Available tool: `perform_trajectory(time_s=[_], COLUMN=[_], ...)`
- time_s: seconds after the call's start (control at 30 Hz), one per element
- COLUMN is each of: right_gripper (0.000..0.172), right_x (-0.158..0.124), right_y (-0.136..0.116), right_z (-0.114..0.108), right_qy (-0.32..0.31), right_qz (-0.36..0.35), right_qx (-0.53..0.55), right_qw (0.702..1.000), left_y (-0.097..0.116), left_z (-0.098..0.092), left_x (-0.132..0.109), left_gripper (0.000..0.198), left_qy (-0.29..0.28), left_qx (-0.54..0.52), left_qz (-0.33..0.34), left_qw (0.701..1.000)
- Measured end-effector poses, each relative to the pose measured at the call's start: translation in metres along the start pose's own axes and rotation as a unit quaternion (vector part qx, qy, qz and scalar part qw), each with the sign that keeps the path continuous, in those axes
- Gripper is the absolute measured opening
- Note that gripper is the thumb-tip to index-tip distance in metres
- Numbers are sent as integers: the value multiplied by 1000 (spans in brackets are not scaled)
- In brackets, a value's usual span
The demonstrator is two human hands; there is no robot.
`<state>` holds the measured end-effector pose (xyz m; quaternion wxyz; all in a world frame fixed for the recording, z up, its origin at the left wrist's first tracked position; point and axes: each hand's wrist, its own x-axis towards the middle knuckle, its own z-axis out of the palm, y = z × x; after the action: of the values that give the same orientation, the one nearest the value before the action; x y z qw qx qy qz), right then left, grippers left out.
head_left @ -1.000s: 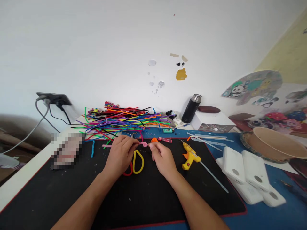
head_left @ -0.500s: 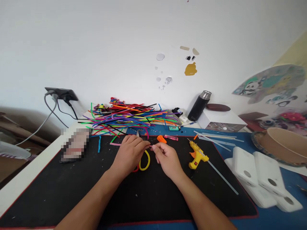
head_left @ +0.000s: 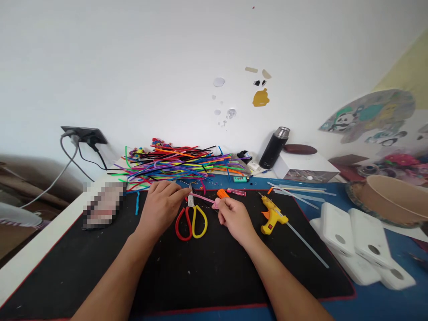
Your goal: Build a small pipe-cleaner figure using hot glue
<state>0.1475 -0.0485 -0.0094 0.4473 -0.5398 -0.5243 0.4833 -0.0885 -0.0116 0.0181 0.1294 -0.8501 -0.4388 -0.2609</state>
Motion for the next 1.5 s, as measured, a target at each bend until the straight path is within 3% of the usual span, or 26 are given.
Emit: perform_trajectory(time_s=[0.27, 0.43, 0.5, 0.6, 0.73, 0.87, 1.0, 1.1, 1.3, 1.4, 1.5], right_gripper=[49, 52, 51, 50, 48, 45, 44, 43, 39, 42, 45], right_x=[1, 1, 1, 1, -1, -4, -7, -9, -13, -13, -12], right_y=[0, -3, -3, -2, -4, -8, -9, -8, -7, -8, -8], right_z=[-2, -2, -1, 0, 2, 3, 6, 10, 17, 17, 16], right_qy=[8, 7, 9, 2, -26, -36, -50, -75, -98, -102, -81], right_qz=[0, 10, 17, 41, 69, 84, 100, 109, 125, 120, 94], right_qx=[30, 55, 77, 141, 234, 288, 306, 303, 280, 269, 241], right_qw=[1000, 998, 997, 989, 969, 953, 945, 944, 947, 950, 963], left_y=[-19, -31, -32, -30, -15, 13, 40, 52, 57, 57, 55], left_z=[-3, -7, -5, 3, 12, 13, 11, 11, 14, 18, 22], left_x=[-2, -2, -1, 1, 4, 5, 4, 4, 4, 3, 2], left_gripper=[25, 25, 35, 68, 67, 62, 48, 37, 23, 23, 26], left_qy=[53, 91, 141, 184, 93, 21, -92, -130, -90, -65, -23], left_qx=[15, -61, -146, -318, -495, -623, -658, -675, -634, -646, -680], left_qz=[-63, -147, -225, -325, -341, -344, -283, -247, -240, -284, -341], left_qw=[997, 983, 953, 872, 794, 702, 692, 683, 730, 706, 649])
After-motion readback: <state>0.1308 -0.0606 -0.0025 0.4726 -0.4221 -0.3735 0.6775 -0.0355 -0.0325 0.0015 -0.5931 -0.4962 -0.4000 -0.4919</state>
